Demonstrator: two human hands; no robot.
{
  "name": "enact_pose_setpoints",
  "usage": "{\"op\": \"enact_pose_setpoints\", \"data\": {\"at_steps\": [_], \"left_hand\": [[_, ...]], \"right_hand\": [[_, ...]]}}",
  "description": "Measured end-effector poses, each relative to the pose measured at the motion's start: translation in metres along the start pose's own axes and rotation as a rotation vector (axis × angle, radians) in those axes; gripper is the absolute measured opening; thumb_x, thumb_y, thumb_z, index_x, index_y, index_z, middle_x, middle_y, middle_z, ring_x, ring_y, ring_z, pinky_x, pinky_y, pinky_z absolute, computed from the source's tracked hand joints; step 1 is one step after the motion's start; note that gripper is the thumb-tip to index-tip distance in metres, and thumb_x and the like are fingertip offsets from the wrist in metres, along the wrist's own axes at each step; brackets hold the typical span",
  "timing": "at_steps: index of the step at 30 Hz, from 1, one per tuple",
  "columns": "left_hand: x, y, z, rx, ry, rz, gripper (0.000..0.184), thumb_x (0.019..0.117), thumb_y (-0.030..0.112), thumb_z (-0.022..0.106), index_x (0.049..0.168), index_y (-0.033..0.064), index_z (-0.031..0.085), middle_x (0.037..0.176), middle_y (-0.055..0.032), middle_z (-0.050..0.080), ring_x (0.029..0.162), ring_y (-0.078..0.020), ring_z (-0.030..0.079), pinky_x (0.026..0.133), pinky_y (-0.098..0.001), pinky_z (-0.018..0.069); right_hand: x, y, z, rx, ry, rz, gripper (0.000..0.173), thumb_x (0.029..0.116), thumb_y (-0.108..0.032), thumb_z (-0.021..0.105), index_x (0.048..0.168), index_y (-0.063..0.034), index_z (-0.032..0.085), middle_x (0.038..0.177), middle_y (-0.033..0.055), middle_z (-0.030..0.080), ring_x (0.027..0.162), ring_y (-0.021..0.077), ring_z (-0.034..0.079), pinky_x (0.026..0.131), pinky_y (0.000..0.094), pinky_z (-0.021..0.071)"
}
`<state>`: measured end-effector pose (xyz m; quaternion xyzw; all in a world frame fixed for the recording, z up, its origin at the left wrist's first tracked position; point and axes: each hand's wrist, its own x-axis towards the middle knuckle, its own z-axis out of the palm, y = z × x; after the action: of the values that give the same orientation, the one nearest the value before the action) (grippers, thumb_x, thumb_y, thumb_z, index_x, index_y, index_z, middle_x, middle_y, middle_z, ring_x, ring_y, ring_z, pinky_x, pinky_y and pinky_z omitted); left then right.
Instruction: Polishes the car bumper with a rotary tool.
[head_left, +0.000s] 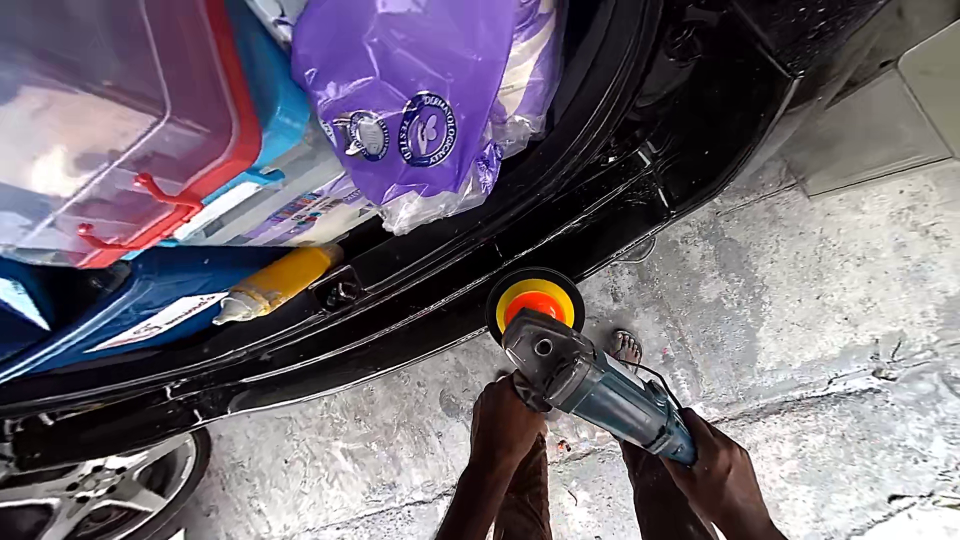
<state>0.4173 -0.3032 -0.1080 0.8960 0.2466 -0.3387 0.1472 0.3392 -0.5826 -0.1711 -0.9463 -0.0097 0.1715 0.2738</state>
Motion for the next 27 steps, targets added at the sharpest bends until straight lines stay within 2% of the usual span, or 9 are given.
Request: {"op": "enact_pose_setpoints", "data": {"at_steps": [3, 7, 9, 13, 16, 19, 24, 27], "left_hand": [[0.002, 0.025, 0.004, 0.049, 0.052, 0.059, 0.027, 0.0848, 0.039, 0.073, 0.084, 0.0117, 0.072, 0.077, -0.0075, 0.071, 0.079, -0.0266, 0.072, 0.071, -0.0521, 0.0551], [0.014, 0.074, -0.004, 0.185, -0.013, 0.066, 0.025, 0.0887, 0.039, 0.071, 0.088, 0.0135, 0.072, 0.08, -0.0079, 0.072, 0.082, -0.0278, 0.072, 0.073, -0.0528, 0.0538], [0.02, 0.095, -0.005, 0.226, -0.009, 0.105, 0.023, 0.0899, 0.037, 0.071, 0.087, 0.0141, 0.071, 0.077, -0.0081, 0.071, 0.079, -0.0288, 0.071, 0.069, -0.0527, 0.0531], [0.026, 0.114, 0.001, 0.297, -0.022, 0.15, 0.021, 0.0906, 0.037, 0.071, 0.088, 0.0162, 0.07, 0.076, -0.0069, 0.07, 0.076, -0.0278, 0.07, 0.065, -0.0515, 0.0518], [0.02, 0.1, 0.009, 0.288, -0.037, 0.107, 0.021, 0.0906, 0.037, 0.069, 0.091, 0.0154, 0.071, 0.081, -0.0073, 0.072, 0.081, -0.0277, 0.072, 0.07, -0.0519, 0.0535], [0.008, 0.06, 0.019, 0.19, 0.0, 0.002, 0.031, 0.0872, 0.039, 0.073, 0.096, 0.0097, 0.074, 0.088, -0.0117, 0.074, 0.089, -0.031, 0.073, 0.078, -0.0549, 0.0548], [-0.004, -0.023, 0.04, 0.006, 0.28, 0.004, 0.035, 0.0798, 0.033, 0.076, 0.092, 0.0007, 0.073, 0.086, -0.0178, 0.073, 0.087, -0.0352, 0.072, 0.08, -0.0573, 0.0549], [0.0, -0.025, 0.03, 0.037, 0.268, -0.008, 0.033, 0.0809, 0.031, 0.077, 0.093, 0.0009, 0.073, 0.087, -0.018, 0.074, 0.089, -0.0352, 0.072, 0.081, -0.0561, 0.055]], "right_hand": [[0.002, 0.02, 0.011, 0.072, 0.033, 0.053, 0.052, 0.077, -0.052, 0.063, 0.101, -0.007, 0.072, 0.079, 0.0081, 0.072, 0.066, 0.0256, 0.072, 0.055, 0.0497, 0.0569], [0.009, 0.042, 0.024, 0.177, 0.058, 0.174, 0.057, 0.0756, -0.05, 0.065, 0.107, -0.0029, 0.073, 0.083, 0.0114, 0.073, 0.072, 0.0283, 0.073, 0.063, 0.0535, 0.0587], [0.014, 0.052, 0.028, 0.212, 0.079, 0.216, 0.058, 0.0756, -0.048, 0.067, 0.11, -0.0019, 0.072, 0.085, 0.0125, 0.074, 0.074, 0.0284, 0.073, 0.066, 0.054, 0.0588], [0.017, 0.06, 0.032, 0.284, 0.096, 0.28, 0.055, 0.0729, -0.042, 0.07, 0.112, -0.0025, 0.071, 0.086, 0.0114, 0.074, 0.076, 0.0256, 0.073, 0.068, 0.0522, 0.0587], [0.013, 0.064, 0.038, 0.263, 0.074, 0.253, 0.054, 0.073, -0.045, 0.071, 0.108, -0.003, 0.072, 0.084, 0.0118, 0.073, 0.075, 0.0277, 0.073, 0.067, 0.0543, 0.0584], [0.013, 0.054, 0.046, 0.206, 0.026, 0.148, 0.049, 0.0714, -0.043, 0.07, 0.101, -0.0036, 0.072, 0.082, 0.0121, 0.072, 0.073, 0.0305, 0.073, 0.063, 0.0556, 0.0579], [0.018, 0.025, 0.074, 0.139, -0.002, -0.038, 0.037, 0.0702, -0.041, 0.073, 0.09, -0.0096, 0.07, 0.079, 0.0063, 0.071, 0.071, 0.025, 0.073, 0.059, 0.0487, 0.0585], [0.016, 0.015, 0.081, 0.142, 0.024, -0.034, 0.037, 0.0698, -0.04, 0.071, 0.089, -0.0087, 0.071, 0.079, 0.0071, 0.071, 0.07, 0.0251, 0.073, 0.058, 0.0484, 0.0581]]}}
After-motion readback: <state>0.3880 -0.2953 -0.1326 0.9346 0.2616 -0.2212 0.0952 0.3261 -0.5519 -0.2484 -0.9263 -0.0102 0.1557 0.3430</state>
